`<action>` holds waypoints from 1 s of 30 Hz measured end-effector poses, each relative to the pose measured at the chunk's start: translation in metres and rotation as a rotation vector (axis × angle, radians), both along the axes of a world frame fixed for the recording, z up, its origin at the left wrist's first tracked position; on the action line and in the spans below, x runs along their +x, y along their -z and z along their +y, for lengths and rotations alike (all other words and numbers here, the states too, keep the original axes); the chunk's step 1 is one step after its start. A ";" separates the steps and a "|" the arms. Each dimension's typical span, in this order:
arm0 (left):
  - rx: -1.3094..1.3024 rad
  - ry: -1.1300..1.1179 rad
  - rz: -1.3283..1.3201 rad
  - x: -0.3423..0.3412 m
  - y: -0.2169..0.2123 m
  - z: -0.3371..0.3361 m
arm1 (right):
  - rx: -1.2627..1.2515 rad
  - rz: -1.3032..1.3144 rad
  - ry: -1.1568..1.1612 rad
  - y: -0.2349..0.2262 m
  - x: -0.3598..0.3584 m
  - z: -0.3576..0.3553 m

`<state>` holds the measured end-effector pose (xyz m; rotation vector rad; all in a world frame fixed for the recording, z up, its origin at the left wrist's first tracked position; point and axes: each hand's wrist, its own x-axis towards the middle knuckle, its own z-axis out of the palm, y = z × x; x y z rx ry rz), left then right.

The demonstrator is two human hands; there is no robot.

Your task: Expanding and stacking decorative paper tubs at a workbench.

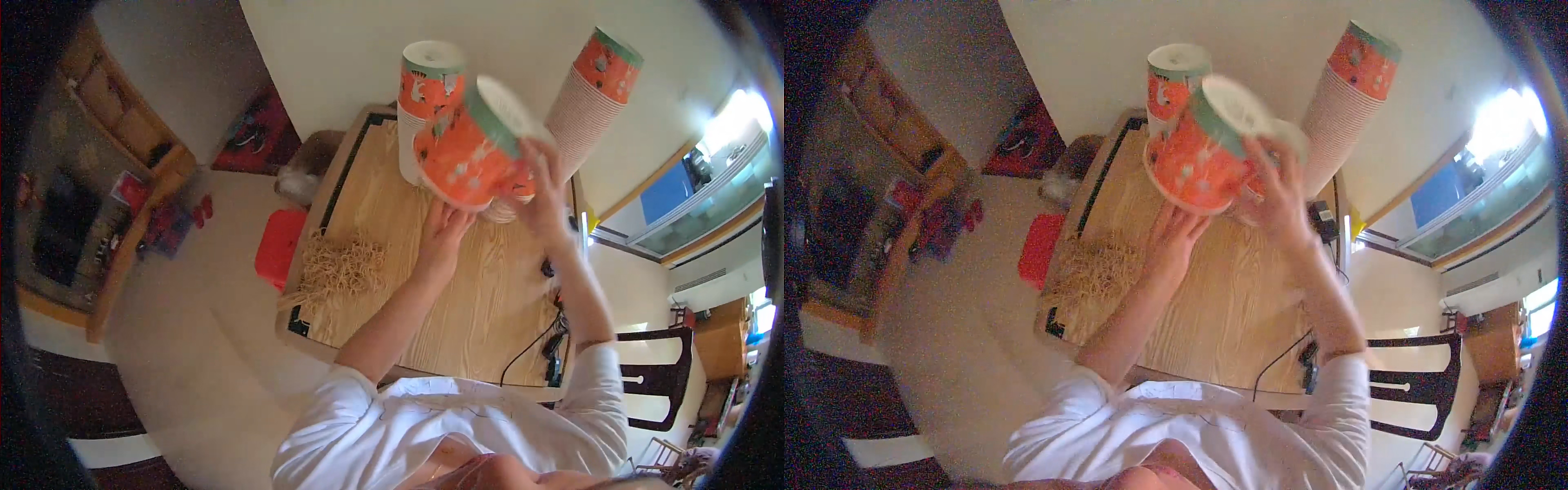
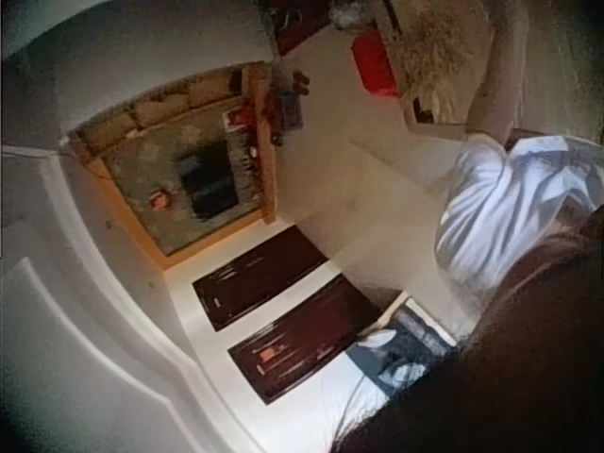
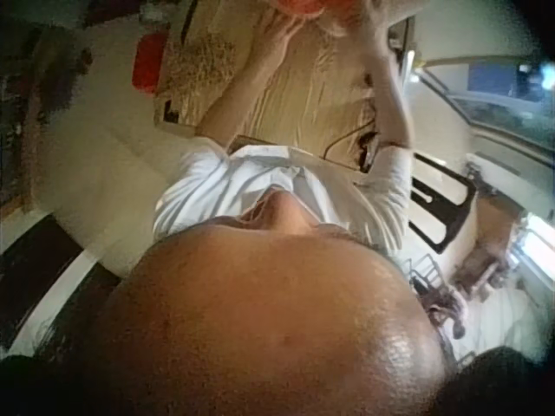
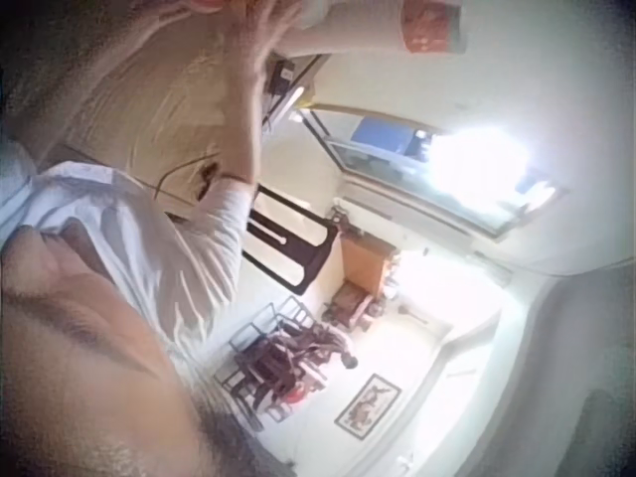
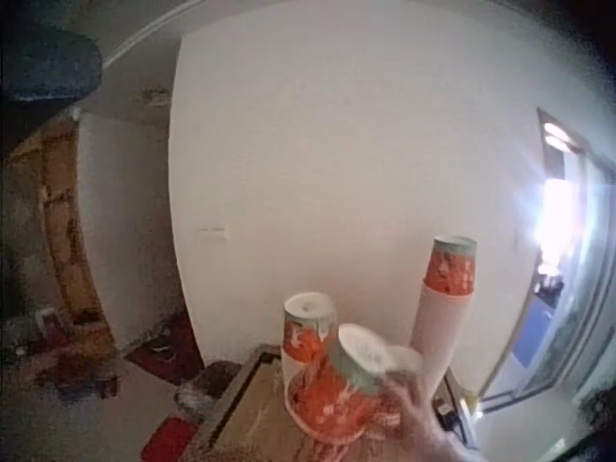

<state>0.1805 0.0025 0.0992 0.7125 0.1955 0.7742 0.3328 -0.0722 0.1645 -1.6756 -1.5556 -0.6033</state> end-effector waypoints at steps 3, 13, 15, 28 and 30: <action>-0.057 0.118 -0.210 0.049 -0.028 0.044 | 0.011 -0.258 -0.048 -0.074 0.029 0.041; -0.098 0.005 -0.189 0.153 -0.056 0.142 | -0.089 -0.523 -0.085 -0.117 0.108 0.158; -0.043 0.020 -0.160 0.161 -0.044 0.150 | -0.124 -0.526 -0.105 -0.109 0.122 0.171; -0.025 0.140 0.003 0.195 0.017 0.170 | -0.224 -0.239 -0.282 -0.084 0.174 0.234; 0.375 0.061 0.151 0.182 0.044 0.164 | -0.182 -0.346 -0.262 -0.082 0.179 0.241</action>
